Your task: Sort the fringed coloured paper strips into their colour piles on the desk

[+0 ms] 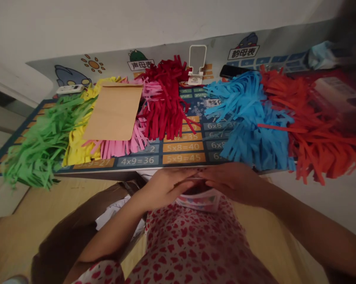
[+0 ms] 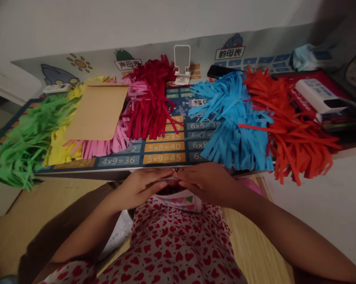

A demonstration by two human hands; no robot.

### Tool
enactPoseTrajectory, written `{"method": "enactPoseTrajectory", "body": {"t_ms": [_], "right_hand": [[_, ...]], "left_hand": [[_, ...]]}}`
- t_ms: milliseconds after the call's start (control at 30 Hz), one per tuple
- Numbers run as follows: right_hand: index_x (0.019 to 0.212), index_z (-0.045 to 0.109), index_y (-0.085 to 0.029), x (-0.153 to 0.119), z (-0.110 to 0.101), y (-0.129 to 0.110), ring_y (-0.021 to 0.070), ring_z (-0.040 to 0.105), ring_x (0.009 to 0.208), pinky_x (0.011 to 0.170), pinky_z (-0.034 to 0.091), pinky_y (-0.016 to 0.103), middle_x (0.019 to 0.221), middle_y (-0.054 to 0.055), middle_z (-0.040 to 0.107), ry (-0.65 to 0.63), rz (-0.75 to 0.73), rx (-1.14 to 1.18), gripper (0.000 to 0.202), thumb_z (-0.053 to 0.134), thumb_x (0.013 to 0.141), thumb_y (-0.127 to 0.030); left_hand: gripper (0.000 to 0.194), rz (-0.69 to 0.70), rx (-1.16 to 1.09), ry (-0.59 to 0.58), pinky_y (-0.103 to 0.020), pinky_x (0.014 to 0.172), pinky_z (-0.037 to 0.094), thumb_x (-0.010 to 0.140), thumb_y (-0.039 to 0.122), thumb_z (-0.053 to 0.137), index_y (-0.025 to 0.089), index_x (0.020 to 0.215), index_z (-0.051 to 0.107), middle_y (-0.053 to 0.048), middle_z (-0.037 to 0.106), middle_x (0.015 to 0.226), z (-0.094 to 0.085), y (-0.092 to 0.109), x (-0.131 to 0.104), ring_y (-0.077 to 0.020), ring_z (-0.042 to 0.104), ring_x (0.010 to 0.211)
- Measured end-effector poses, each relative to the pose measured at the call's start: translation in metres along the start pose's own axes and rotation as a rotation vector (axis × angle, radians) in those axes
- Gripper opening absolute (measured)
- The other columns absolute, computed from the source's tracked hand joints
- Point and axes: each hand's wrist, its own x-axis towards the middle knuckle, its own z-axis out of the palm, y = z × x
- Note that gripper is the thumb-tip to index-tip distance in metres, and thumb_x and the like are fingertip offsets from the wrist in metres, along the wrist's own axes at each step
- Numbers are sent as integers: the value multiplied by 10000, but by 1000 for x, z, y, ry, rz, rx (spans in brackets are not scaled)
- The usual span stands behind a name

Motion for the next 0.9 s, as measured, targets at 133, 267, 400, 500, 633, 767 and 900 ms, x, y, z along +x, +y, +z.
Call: {"method": "enactPoseTrajectory", "body": {"t_ms": [133, 267, 400, 500, 633, 767, 900], "right_hand": [[1112, 745, -260, -12, 0, -17, 208, 711, 973, 811, 558, 292, 1080, 23, 753, -213, 34, 190, 289, 508, 965, -334], [981, 778, -238, -22, 11, -19, 232, 721, 926, 808, 578, 315, 1017, 43, 766, -107, 390, 438, 235, 668, 843, -394], [1099, 736, -234, -33, 26, -15, 252, 721, 878, 744, 595, 347, 1033, 63, 757, -90, 634, 639, 441, 739, 740, -490], [1091, 739, -240, -40, 33, -15, 272, 700, 960, 827, 577, 389, 1062, 71, 750, -83, 651, 749, 477, 703, 757, -578], [1096, 743, -237, -47, 35, -16, 289, 636, 1117, 953, 512, 425, 1156, 84, 721, -63, 615, 831, 457, 624, 824, -584], [1164, 707, -253, -53, 36, -15, 265, 655, 1039, 878, 528, 383, 1194, 70, 701, -96, 701, 820, 440, 723, 762, -430], [1122, 725, -254, -54, 32, -20, 235, 668, 962, 826, 528, 332, 1093, 53, 729, -107, 659, 669, 364, 688, 790, -400]], "left_hand": [[361, -116, -78, 86, -275, 834, 520, 1012, 281, 389, 205, 1138, 718, -59, 760, 1038, 11, 16, -15, -190, 707, 952], [294, -220, -37, 110, -242, 747, 502, 965, 353, 525, 203, 1131, 715, -32, 768, 1005, 14, 24, -25, -164, 712, 870], [286, -278, -24, 133, -231, 708, 490, 939, 382, 572, 221, 1135, 704, -14, 766, 976, 17, 21, -33, -146, 705, 822], [291, -245, -39, 139, -241, 774, 492, 935, 385, 582, 214, 1144, 691, -24, 756, 1016, 19, 19, -37, -155, 697, 897], [267, -224, -86, 96, -234, 793, 483, 931, 369, 596, 218, 1134, 682, -14, 744, 1029, 17, 20, -38, -145, 685, 914], [221, -226, -121, 79, -217, 763, 472, 927, 337, 607, 237, 1108, 684, 10, 738, 975, 16, 21, -39, -127, 674, 874], [296, -267, -210, 143, -202, 717, 488, 847, 365, 712, 223, 1105, 691, 6, 750, 962, 21, 16, -42, -125, 686, 806]]}}
